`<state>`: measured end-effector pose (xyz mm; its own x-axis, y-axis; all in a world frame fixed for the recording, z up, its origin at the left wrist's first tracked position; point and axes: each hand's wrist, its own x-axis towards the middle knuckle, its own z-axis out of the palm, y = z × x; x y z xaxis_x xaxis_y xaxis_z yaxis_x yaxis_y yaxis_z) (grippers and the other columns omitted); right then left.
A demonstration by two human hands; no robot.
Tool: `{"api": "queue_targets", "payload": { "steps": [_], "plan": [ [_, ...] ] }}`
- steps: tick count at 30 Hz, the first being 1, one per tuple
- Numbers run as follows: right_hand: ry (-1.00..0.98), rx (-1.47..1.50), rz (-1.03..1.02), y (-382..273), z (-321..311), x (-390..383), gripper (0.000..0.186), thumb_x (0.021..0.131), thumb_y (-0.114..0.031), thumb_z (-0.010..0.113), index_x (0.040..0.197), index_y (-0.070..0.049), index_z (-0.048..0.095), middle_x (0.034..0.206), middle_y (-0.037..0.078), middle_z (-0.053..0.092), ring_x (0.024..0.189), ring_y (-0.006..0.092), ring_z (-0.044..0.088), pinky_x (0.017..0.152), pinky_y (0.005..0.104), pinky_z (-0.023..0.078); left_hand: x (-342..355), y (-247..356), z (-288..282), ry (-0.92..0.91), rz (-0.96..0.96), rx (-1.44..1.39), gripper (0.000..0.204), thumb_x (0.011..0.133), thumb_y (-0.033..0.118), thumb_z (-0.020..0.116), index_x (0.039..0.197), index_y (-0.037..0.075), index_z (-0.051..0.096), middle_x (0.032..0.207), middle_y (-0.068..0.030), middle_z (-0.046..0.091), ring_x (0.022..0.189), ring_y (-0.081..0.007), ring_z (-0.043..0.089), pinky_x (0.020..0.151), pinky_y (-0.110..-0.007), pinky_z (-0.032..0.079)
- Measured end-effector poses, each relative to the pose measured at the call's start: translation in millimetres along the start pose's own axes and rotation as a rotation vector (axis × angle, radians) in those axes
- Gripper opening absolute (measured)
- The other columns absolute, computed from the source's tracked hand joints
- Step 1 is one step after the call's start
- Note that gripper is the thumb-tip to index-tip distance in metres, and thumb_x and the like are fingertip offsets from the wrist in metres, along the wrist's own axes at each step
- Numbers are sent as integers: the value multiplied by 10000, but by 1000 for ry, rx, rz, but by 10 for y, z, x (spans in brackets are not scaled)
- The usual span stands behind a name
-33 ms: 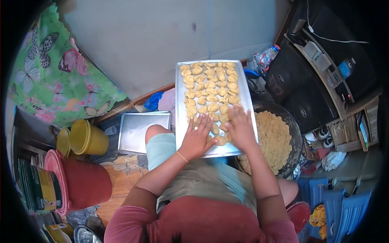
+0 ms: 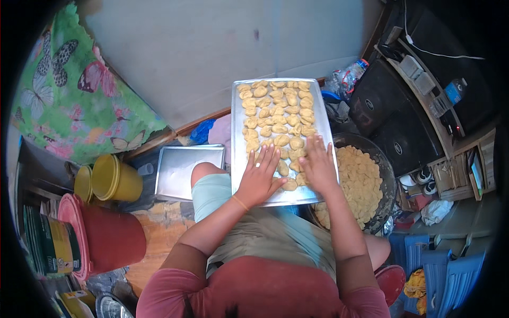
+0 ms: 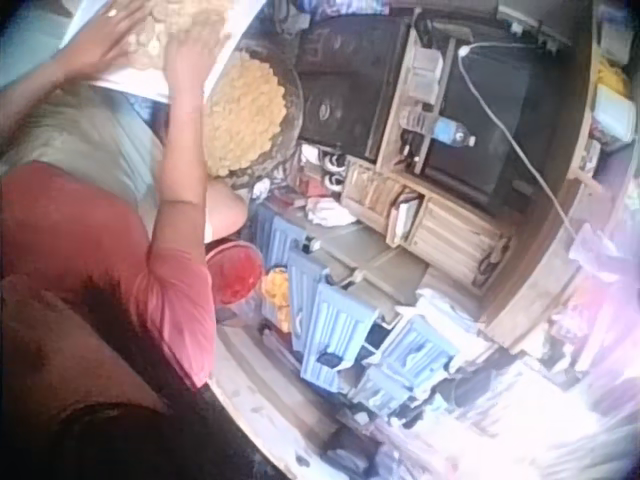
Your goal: Arranging pieces of dough on a baking tray for baking.
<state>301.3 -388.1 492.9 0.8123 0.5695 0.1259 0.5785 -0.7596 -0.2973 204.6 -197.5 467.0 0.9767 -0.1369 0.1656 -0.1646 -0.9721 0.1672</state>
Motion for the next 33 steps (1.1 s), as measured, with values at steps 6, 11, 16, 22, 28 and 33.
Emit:
{"api": "queue_targets", "payload": {
  "steps": [6, 11, 16, 22, 28, 33],
  "plan": [
    [40, 330, 70, 166, 204, -28, 638, 979, -358, 448, 1449, 47, 298, 1534, 290, 174, 1442, 389, 168, 1184, 464, 96, 13, 0, 42, 36, -46, -76, 806, 921, 564, 450, 1454, -24, 312, 1516, -233, 287, 1426, -358, 247, 1159, -524, 133],
    [24, 50, 171, 145, 242, 19, 581, 980, -327, 450, 1441, 8, 337, 1519, 272, 241, 1416, 393, 234, 1162, 473, 166, 12, -28, 64, 45, -88, -160, 777, 935, 515, 463, 1452, -39, 296, 1519, -250, 264, 1439, -378, 197, 1159, -530, 118],
    [244, 54, 105, 242, 205, 435, 425, 940, -258, 540, 1333, -96, 542, 1393, 208, 459, 1253, 372, 460, 1050, 458, 356, 82, -49, -23, 21, -102, -176, 749, 941, 513, 456, 1433, -39, 340, 1515, -253, 269, 1436, -385, 198, 1159, -533, 119],
    [181, 197, 183, 395, 276, 859, 195, 826, -186, 631, 1001, -115, 676, 1079, 91, 600, 1012, 299, 555, 868, 458, 436, 194, -100, -2, 94, -132, -224, 739, 926, 545, 464, 1358, -55, 455, 1486, -248, 329, 1424, -370, 240, 1160, -529, 131],
    [480, 29, 150, 308, 301, 947, 130, 779, -164, 654, 893, -106, 679, 958, 62, 601, 992, 272, 552, 838, 426, 417, 358, -125, -61, 143, -122, -278, 688, 933, 485, 499, 1355, -56, 450, 1484, -258, 318, 1413, -399, 242, 1151, -535, 155],
    [357, -33, 193, 314, 287, 1096, 165, 782, -205, 654, 922, -124, 687, 978, 51, 593, 981, 277, 545, 850, 434, 397, 499, -188, -81, 153, -124, -265, 695, 935, 488, 494, 1355, -63, 446, 1471, -262, 338, 1407, -404, 254, 1152, -530, 157]
  ]
}}
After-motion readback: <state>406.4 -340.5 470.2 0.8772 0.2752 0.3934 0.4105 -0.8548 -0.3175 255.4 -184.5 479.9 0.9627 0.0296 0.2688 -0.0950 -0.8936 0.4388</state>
